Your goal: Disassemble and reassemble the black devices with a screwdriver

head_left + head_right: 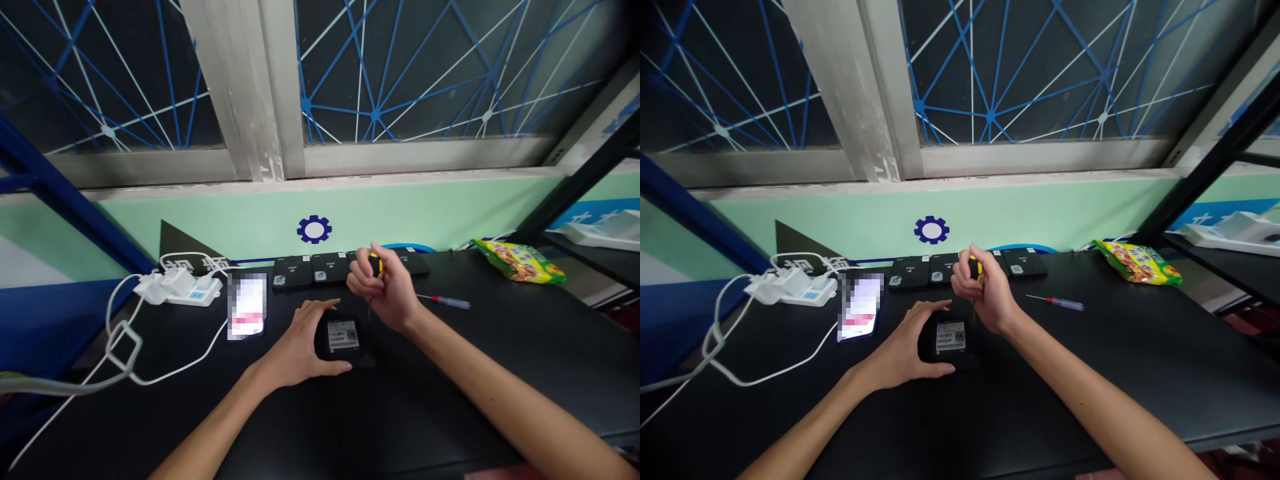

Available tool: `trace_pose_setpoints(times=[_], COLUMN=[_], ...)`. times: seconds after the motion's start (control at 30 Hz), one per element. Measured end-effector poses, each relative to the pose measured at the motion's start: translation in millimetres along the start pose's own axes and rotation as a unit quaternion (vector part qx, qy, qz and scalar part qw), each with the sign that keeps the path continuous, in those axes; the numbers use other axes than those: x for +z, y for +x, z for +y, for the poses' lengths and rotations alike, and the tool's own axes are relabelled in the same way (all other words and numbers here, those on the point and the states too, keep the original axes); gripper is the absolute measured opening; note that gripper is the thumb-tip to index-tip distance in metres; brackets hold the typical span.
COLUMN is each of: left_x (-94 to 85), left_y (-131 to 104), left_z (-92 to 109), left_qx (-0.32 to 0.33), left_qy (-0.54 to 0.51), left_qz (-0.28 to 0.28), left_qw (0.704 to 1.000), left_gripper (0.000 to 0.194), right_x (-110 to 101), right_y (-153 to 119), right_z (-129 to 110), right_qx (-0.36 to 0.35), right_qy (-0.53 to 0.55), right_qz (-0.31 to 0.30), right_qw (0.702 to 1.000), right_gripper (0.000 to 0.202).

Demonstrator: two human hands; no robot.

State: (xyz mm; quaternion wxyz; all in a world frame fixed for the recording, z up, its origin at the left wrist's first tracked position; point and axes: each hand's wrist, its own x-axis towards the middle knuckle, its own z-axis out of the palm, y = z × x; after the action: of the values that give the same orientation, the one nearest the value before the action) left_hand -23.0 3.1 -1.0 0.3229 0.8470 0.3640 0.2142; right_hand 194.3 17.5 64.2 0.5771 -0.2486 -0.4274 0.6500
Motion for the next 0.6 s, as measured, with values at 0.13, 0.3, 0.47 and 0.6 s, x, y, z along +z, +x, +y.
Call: trace_pose_setpoints(times=[0.13, 0.3, 0.47, 0.6], left_x=[-0.4, -0.6, 0.4, 1.2], left_y=[1, 2, 1, 1], left_z=[1, 4, 6, 6], left_qx=[0.0, -0.01, -0.004, 0.009], left_qy=[0.011, 0.012, 0.018, 0.03], left_qz=[-0.005, -0.012, -0.011, -0.001], left_qw=[1.0, 1.0, 1.0, 1.0], left_gripper=[0.099, 0.099, 0.097, 0.09], right_x=[-9, -23, -26, -23], right_y=[3, -2, -7, -11], right_z=[17, 26, 29, 27], right_qx=[-0.039, -0.062, -0.037, -0.02], right_qy=[0.053, 0.082, 0.053, 0.032], right_qz=[-0.032, -0.041, -0.07, -0.085], right_qw=[0.997, 0.994, 0.995, 0.996], right_gripper=[0.052, 0.049, 0.045, 0.03])
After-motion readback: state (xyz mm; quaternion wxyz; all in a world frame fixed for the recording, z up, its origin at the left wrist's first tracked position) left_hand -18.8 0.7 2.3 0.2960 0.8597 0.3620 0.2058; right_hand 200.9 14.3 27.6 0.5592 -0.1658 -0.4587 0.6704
